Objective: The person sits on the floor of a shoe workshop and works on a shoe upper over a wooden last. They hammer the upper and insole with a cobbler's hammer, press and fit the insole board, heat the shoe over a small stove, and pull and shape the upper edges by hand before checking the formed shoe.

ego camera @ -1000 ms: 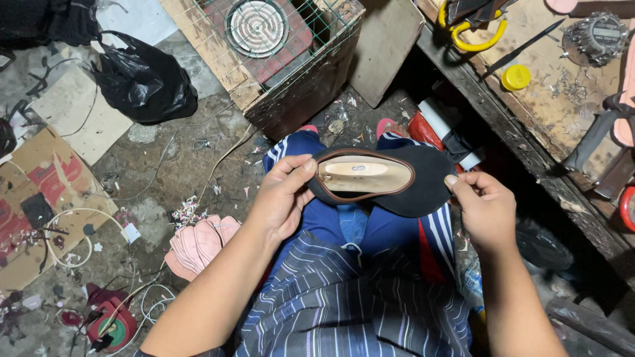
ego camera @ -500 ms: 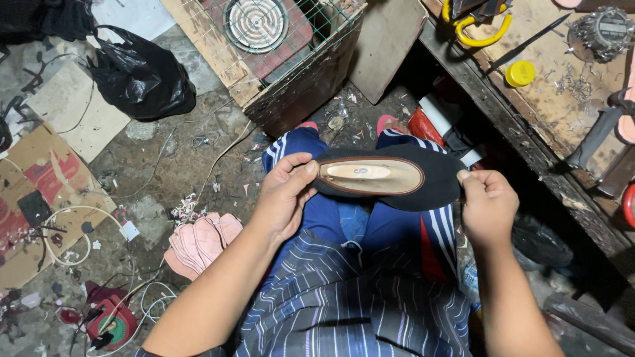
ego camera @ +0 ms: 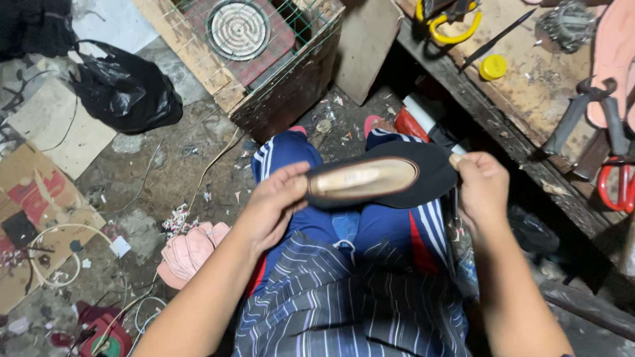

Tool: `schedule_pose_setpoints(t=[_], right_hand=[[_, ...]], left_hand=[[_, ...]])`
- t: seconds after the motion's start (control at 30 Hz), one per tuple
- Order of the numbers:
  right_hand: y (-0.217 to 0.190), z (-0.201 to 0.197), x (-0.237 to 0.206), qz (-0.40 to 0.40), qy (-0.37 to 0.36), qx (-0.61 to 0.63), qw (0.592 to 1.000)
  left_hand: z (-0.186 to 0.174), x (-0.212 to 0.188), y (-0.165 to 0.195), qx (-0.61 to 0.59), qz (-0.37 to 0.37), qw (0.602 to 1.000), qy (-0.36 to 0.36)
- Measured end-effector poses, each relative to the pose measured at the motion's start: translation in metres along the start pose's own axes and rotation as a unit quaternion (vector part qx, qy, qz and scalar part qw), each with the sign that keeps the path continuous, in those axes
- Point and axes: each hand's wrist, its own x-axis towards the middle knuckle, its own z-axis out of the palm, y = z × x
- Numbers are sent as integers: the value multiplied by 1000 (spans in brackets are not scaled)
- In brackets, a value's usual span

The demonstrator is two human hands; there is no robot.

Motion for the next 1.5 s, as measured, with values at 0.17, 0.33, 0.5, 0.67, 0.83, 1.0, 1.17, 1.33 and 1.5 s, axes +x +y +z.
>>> schedule_pose_setpoints(t=[0.17,0.33,0.5,0.67,0.83,1.0,1.17,1.33,1.5], right_hand=[[-83,14,20,-64,-106,-90,988],[-142,59,18,-116,-215,-173,954],[-149,113,12,-137,-270,-245,921],[-145,137,12,-143,-299,-224,916],[-145,136,-4,-189,-312,-192,911],[-139,143,-19,-226,-214,-240,919],[-126,146,-2,-125,-225,-163,952],[-87,139,0,-52,-309,-70,947],[-35,121,-58,194,-341,81,916]], left_hand=[[23,-27,-12,43,-60,962,-261],[64,-5,-12,218,-89,950,-207],[100,23,36,162,154,962,-156],[121,39,63,222,220,946,-87],[111,41,67,242,220,943,-59],[106,46,71,261,214,938,-74],[104,50,66,217,217,950,-49],[70,69,91,98,206,973,33],[11,79,120,-30,211,967,141]])
